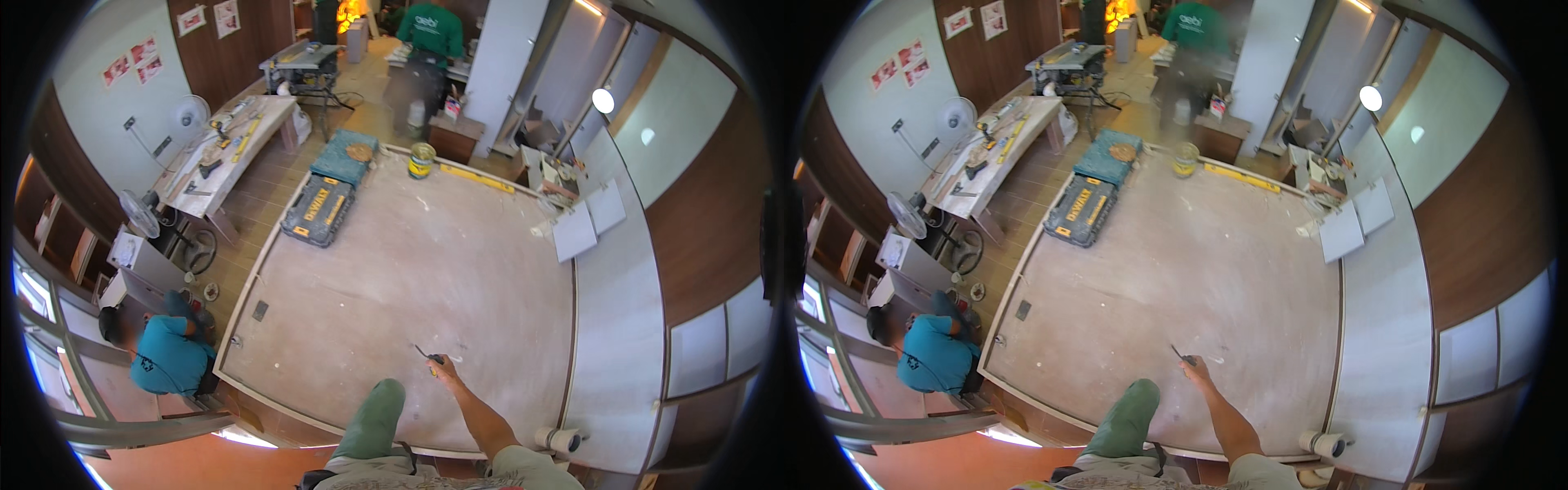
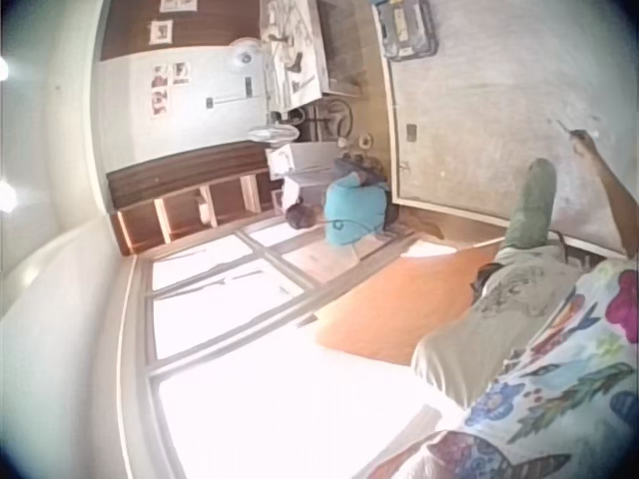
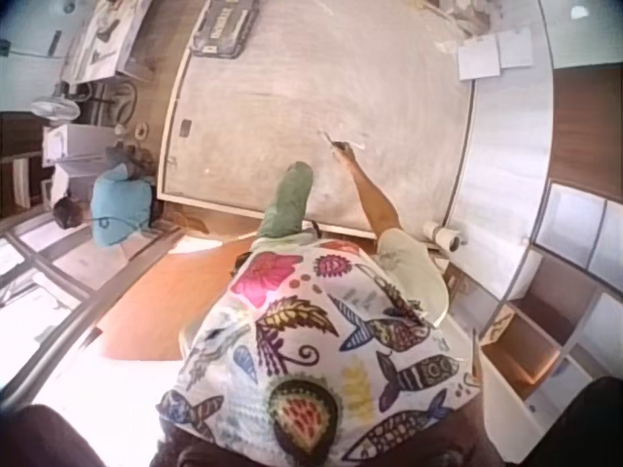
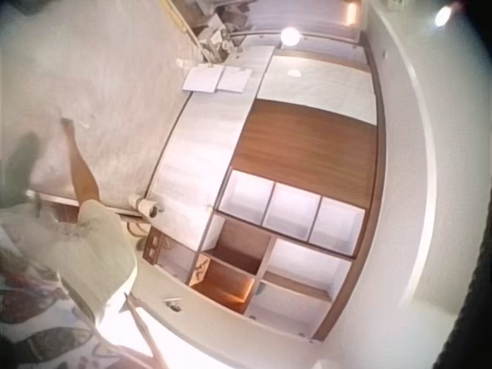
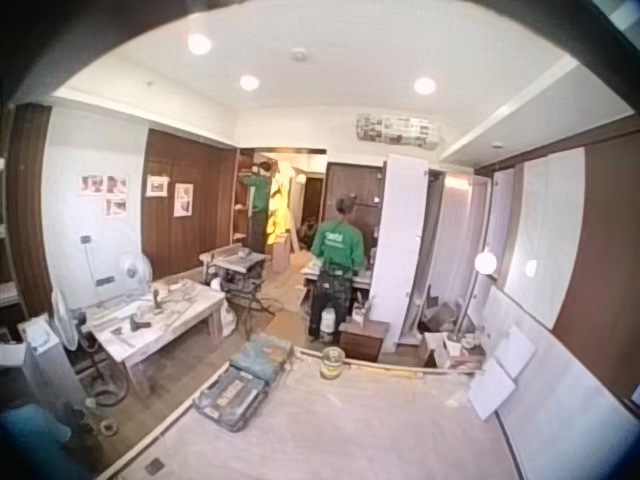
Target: The person kneels on the floor and uses a utility knife to cut a long strip of pink flooring material. They then retrieve a dark square tile from a bag, place it on the floor, and use a tape measure to measure a section of the floor.
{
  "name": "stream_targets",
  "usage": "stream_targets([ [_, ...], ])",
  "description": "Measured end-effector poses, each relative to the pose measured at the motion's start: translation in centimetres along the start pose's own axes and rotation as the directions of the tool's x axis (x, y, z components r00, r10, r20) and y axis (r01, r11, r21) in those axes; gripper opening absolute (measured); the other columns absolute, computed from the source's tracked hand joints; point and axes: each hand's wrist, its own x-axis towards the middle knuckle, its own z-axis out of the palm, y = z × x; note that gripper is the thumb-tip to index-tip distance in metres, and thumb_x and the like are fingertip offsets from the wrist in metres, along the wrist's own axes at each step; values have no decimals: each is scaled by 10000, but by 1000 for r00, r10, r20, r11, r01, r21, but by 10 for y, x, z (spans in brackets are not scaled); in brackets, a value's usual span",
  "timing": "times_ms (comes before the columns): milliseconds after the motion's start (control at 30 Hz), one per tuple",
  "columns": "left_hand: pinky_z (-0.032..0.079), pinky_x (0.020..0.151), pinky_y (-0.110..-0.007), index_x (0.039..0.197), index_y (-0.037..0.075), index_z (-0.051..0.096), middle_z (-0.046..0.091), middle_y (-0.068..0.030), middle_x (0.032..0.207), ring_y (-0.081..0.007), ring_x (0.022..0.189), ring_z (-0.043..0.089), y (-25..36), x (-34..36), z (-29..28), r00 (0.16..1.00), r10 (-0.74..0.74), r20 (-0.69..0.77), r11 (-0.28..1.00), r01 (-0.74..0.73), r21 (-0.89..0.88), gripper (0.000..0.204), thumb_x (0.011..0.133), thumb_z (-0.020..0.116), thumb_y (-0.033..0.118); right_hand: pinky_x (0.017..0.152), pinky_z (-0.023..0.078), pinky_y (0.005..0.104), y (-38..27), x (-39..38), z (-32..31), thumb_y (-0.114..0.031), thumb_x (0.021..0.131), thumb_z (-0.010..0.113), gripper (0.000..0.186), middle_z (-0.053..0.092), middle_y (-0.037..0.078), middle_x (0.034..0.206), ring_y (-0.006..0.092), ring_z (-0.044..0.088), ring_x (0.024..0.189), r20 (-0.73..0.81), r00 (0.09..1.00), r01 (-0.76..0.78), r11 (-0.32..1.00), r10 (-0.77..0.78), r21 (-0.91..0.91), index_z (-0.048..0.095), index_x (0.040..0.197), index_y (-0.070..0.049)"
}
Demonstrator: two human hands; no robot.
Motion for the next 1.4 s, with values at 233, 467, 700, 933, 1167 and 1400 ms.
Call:
stream_targets([
  [233,506,940,-434,1368,43,567,647,-208,1273,-307,1193,612,41,-37,-24,999,-8,-51,992,2,-124,544,1000,530,443,699,537,340,-93,-51,11,-420,766,800,665,616,40,992,152,604,868,62,991,-119,992,121,-35,538,1276,-82],
  [467,500,948,-438,1359,33,572,648,-219,1269,-318,1201,611,49,-46,-29,992,-62,108,996,55,70,541,997,532,433,696,522,306,-145,-126,9,-412,806,790,624,624,47,1003,148,611,882,91,993,-91,985,79,145,548,1274,-78],
  [700,405,1105,-411,1358,41,576,586,-208,1374,-339,1318,523,369,12,-54,717,685,-129,724,-651,228,434,1027,545,320,788,525,291,-214,-128,-62,-275,935,664,363,648,69,1044,157,636,908,-208,947,318,823,-246,470,584,1208,-50],
  [933,420,1135,-444,1561,69,212,373,-133,1518,-268,1336,486,736,-99,80,661,707,253,655,-476,-587,639,1071,462,394,924,502,309,-293,-95,-196,-257,1013,533,337,636,100,1158,181,620,1080,-356,865,502,582,-354,640,532,1252,-20],
  [1167,578,907,-362,1348,23,382,605,-152,1223,-218,1080,647,849,-98,134,786,618,18,635,-486,-601,573,973,674,342,1026,445,401,-351,-84,-324,-280,823,791,701,601,169,1243,284,578,1170,-446,643,666,742,-622,-76,476,1392,-18],
  [1400,575,676,-278,1270,-51,427,662,-138,980,-164,862,674,897,-37,112,660,698,-277,653,-746,-130,530,957,692,284,1028,438,494,-438,-45,-382,-319,706,851,881,555,208,1334,409,540,1219,335,679,685,401,-653,-609,429,1454,-125],
])
